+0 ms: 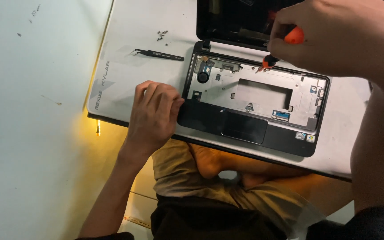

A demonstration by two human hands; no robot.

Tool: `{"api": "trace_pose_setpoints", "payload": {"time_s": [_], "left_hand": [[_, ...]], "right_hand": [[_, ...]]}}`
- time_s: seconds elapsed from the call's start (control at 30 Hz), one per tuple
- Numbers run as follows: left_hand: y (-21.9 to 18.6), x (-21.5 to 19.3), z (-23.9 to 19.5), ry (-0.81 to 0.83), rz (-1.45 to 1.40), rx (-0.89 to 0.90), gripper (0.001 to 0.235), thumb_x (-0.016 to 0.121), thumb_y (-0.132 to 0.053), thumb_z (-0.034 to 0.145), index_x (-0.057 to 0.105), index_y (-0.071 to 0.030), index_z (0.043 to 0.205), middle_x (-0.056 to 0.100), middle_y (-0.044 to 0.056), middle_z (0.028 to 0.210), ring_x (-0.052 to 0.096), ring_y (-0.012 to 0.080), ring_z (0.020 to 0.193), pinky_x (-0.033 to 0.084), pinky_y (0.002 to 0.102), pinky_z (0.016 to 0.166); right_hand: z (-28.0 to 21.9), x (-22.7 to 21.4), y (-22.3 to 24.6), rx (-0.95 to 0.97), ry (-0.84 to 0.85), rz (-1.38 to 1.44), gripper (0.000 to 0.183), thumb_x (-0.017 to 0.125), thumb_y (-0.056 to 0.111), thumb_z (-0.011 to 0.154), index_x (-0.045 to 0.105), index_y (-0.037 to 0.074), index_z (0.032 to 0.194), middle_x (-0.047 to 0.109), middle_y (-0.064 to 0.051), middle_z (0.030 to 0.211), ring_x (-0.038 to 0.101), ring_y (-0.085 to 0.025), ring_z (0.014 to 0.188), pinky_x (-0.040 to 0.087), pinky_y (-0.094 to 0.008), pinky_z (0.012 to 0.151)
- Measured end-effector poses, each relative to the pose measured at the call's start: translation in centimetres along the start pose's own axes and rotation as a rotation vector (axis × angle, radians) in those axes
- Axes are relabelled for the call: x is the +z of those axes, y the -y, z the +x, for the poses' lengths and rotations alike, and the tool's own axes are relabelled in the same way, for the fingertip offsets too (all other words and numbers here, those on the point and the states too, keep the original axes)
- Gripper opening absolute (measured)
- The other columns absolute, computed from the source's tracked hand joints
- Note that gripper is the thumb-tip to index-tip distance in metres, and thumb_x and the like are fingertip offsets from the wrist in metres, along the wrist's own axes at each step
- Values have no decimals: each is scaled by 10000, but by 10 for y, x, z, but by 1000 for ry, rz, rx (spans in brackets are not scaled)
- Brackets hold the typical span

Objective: The person disassembles a laptop by first removing the keyboard and then using a screwdriver to remove screws from the palm rest assembly. They lift the palm rest to reveal the motherboard and continue unscrewing components from the main chassis.

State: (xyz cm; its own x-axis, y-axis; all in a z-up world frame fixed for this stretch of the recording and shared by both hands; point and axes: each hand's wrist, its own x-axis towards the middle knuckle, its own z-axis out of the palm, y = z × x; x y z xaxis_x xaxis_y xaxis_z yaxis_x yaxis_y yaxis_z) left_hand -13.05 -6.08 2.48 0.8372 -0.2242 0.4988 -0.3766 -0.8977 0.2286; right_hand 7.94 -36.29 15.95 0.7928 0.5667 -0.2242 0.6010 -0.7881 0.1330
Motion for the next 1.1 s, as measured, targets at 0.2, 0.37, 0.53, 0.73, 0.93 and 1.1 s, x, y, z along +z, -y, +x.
{"api": "trace_pose_setpoints", "payload": {"time_s": [0.2, 0.37, 0.53, 0.73, 0.93, 1.1], "left_hand": [[-33, 21, 0, 5, -173, -407, 532, 560, -526, 1219, 713, -53, 1410, 700, 110, 1194, 618, 308, 1115, 534, 463, 965], [-37, 32, 1, -71, -185, -490, 473, 580, -445, 1222, 727, -51, 1439, 666, 59, 1048, 634, 270, 1010, 519, 457, 962], [-25, 28, 24, -81, -176, -487, 217, 711, -337, 1172, 741, -138, 1254, 709, 13, 1036, 706, 270, 973, 553, 461, 826], [-2, 44, 75, 131, -149, -471, 493, 647, -355, 1192, 659, -92, 1608, 681, 118, 1233, 723, 426, 1125, 568, 642, 844], [21, 70, 98, 166, 54, -356, 242, 644, -282, 1229, 695, -65, 1324, 726, 137, 1242, 732, 416, 1118, 603, 614, 732], [24, 74, 92, -42, 4, -269, 178, 747, -217, 1161, 713, -62, 1239, 685, 96, 1179, 694, 333, 1088, 603, 525, 777]], "right_hand": [[-5, -10, -4, -73, -26, 140, 399, 551, 247, 1191, 871, 156, 970, 815, -30, 758, 715, -233, 718, 518, -436, 697], [-16, 15, -36, -103, -259, 325, 312, 610, 146, 1306, 674, 61, 1013, 612, -76, 865, 565, -258, 794, 428, -487, 735], [-70, 113, -107, 123, -391, 793, 370, 614, 60, 1488, 612, -9, 1125, 525, -110, 1008, 459, -222, 889, 371, -440, 799], [-168, 135, -60, 570, -203, 2, 387, 543, 395, 1361, 830, 149, 1447, 912, -226, 1256, 850, -549, 1113, 600, -648, 862], [-139, 156, -26, 636, -69, 194, 439, 572, 500, 1329, 699, 82, 1356, 856, -115, 1120, 786, -309, 771, 642, -500, 733], [-128, 164, -27, 532, -372, -3, 446, 653, 546, 1243, 791, 160, 1419, 725, -94, 1214, 734, -326, 1096, 559, -511, 645]]}}
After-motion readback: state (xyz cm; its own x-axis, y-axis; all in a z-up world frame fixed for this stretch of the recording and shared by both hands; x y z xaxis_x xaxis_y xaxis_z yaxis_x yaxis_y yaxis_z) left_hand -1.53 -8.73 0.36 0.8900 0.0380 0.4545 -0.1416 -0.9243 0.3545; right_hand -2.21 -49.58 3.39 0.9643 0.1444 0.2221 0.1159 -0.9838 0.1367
